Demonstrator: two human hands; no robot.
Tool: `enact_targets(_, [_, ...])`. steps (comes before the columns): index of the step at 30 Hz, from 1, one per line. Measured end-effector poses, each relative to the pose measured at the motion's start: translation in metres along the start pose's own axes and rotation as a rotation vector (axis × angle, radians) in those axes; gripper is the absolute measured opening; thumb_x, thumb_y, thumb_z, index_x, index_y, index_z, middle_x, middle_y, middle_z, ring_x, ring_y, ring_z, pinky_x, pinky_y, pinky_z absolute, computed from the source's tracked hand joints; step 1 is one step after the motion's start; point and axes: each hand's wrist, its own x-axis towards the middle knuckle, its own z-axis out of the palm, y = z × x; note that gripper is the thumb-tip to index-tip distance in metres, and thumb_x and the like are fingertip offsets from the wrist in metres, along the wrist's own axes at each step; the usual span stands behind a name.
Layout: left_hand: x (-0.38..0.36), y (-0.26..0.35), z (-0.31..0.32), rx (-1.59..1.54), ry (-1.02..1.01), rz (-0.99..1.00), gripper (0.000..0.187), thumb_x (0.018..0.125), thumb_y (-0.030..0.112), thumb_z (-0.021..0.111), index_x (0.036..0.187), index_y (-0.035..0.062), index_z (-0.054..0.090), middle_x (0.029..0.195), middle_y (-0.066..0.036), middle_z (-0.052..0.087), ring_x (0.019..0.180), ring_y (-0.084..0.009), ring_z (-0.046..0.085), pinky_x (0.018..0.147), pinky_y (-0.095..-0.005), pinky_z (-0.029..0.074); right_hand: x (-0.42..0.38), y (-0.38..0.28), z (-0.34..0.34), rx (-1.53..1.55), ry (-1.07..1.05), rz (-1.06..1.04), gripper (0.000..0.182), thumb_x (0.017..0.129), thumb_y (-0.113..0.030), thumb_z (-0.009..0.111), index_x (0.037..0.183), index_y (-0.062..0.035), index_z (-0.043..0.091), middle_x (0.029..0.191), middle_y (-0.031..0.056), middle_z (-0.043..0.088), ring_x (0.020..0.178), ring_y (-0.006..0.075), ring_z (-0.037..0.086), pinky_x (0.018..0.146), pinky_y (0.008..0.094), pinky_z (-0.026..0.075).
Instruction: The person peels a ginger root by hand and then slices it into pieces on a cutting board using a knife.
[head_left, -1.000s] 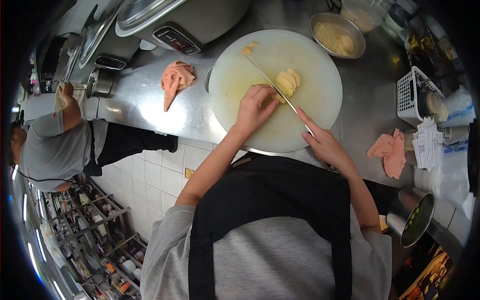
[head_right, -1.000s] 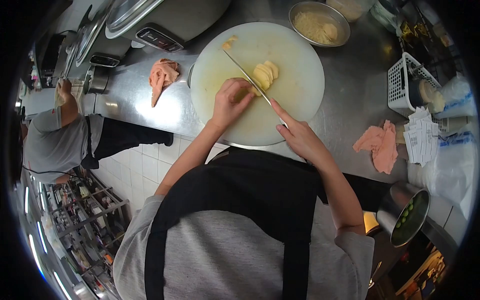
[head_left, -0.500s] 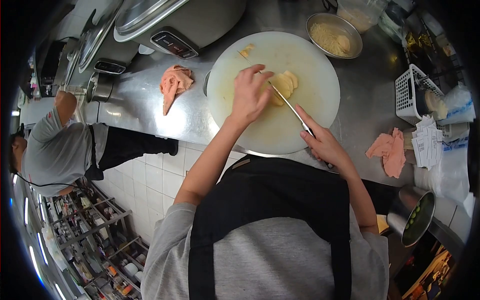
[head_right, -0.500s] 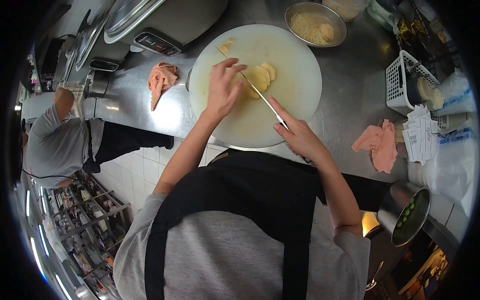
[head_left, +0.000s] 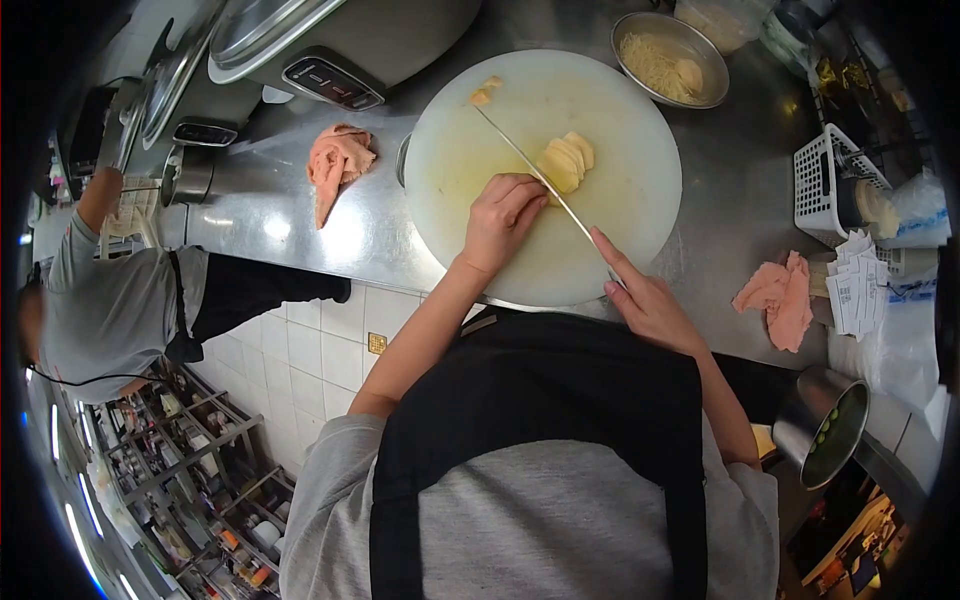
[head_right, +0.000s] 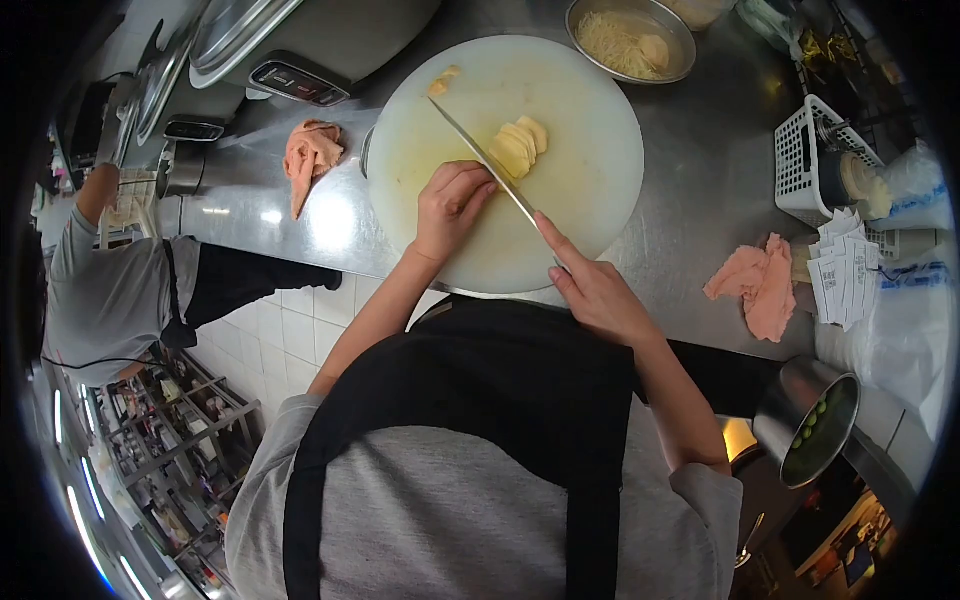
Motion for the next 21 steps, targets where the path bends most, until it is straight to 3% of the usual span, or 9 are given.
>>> enact_targets(12, [0.001, 0.002, -0.003, 0.009, 0.007, 0.006, 0.021, 0.072, 0.000, 0.078, 0.090, 0.0041, 0.069, 0.093, -0.006, 0.067, 0.082, -0.0251, 0.063, 0.071, -0.0340, 0.052, -0.003, -0.007, 0.000, -0.058, -0.077, 0.131, 0.064, 0.102, -0.019, 0.045, 0.157, -0.0334, 0.016, 0.104, 0.0289, 0.066, 0.100, 0.0473, 0.063, 0.091, 0.0513, 0.048])
enact_targets(18, [0.003, 0.002, -0.003, 0.004, 0.003, -0.002, 0.020, 0.072, 0.000, 0.077, 0.090, 0.0041, 0.069, 0.094, -0.006, 0.068, 0.084, -0.0249, 0.064, 0.071, -0.0340, 0.052, 0.004, 0.000, 0.003, -0.049, -0.044, 0.070, 0.064, 0.102, -0.018, 0.045, 0.157, -0.0308, 0.017, 0.112, 0.0291, 0.064, 0.102, 0.0481, 0.062, 0.093, 0.0512, 0.047])
enact_targets(21, [0.002, 0.002, -0.001, -0.011, 0.005, -0.009, 0.019, 0.073, 0.000, 0.077, 0.090, 0.0040, 0.069, 0.095, -0.007, 0.068, 0.085, -0.0246, 0.064, 0.072, -0.0340, 0.052, 0.014, 0.010, 0.005, -0.107, 0.072, -0.135, 0.064, 0.101, -0.016, 0.046, 0.157, -0.0293, 0.018, 0.116, 0.0282, 0.063, 0.103, 0.0488, 0.062, 0.094, 0.0511, 0.047])
